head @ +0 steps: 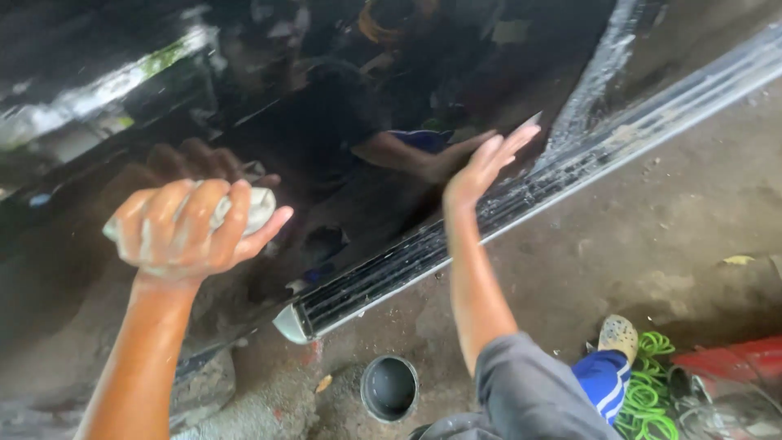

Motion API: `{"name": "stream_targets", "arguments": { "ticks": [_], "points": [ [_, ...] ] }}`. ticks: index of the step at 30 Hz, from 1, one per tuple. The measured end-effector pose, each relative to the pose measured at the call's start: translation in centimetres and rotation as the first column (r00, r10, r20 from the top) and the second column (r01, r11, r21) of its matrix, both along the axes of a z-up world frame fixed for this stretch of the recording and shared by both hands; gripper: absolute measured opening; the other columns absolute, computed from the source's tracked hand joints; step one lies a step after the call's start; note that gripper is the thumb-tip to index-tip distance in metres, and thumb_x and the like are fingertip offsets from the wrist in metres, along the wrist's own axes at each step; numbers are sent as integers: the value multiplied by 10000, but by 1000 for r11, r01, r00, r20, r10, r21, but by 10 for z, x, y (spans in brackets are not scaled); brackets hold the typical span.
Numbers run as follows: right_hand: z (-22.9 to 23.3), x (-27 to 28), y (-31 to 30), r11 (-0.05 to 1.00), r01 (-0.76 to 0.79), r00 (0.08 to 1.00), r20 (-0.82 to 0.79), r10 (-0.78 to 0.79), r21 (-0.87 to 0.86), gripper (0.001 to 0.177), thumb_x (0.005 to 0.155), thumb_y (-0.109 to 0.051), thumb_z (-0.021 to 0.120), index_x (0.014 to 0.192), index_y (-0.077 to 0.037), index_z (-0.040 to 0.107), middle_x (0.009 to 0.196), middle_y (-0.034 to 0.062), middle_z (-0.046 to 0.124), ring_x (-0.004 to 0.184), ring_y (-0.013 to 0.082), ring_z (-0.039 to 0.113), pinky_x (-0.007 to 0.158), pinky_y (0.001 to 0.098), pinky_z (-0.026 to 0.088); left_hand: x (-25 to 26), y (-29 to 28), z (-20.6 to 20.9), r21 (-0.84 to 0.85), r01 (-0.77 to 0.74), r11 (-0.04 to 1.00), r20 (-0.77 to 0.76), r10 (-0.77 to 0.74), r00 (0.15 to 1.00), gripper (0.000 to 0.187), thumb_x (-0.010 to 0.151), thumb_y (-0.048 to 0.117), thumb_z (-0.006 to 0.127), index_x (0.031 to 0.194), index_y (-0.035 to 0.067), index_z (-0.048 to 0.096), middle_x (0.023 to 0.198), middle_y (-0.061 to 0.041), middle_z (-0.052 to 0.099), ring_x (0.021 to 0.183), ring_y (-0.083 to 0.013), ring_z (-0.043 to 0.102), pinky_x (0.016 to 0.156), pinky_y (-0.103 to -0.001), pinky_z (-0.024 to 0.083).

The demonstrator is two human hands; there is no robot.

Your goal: The person scrubs the side of a black car using a green sponge and a white cloth. They clean the door panel, the chrome door handle, and the lower side step, repeatedly dipping the sponge into a bucket of water to rinse it.

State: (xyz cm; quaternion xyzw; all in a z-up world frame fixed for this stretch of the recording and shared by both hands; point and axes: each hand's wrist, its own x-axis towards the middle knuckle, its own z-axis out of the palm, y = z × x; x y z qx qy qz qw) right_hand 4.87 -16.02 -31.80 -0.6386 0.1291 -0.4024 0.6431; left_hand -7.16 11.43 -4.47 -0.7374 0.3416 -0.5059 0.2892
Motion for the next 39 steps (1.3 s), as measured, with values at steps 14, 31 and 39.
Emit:
{"name": "stream_targets", "arguments": {
  "ticks": [14,31,39],
  "points": [
    [-34,-43,102,995,101,994,-39,-100,27,621,1199,-364,274,1695,-33,103,1790,180,72,1683,299,109,1386,444,74,-1,17,2,-11,85,996,29,-84,996,336,962,524,720,969,188,707,998,31,633,948,-188,565,801,-349,443],
    [-18,-75,155,982,-154,949,292,116,110,584,1182,-213,203,1666,3,-41,1781,171,-64,1679,283,-44,1379,432,-71,-2,8,7,-6,93,996,56,-93,994,79,888,233,756,960,205,737,995,38,640,967,-183,581,827,-345,459],
    [-5,22,-40,992,-2,993,113,17,-129,681,1214,-364,307,1697,-20,-29,1777,151,-67,1650,268,-25,1392,446,-32,-1,-8,10,-9,69,998,53,-68,996,52,831,234,758,878,219,744,920,54,636,901,-172,586,780,-334,454]
  ]
}}
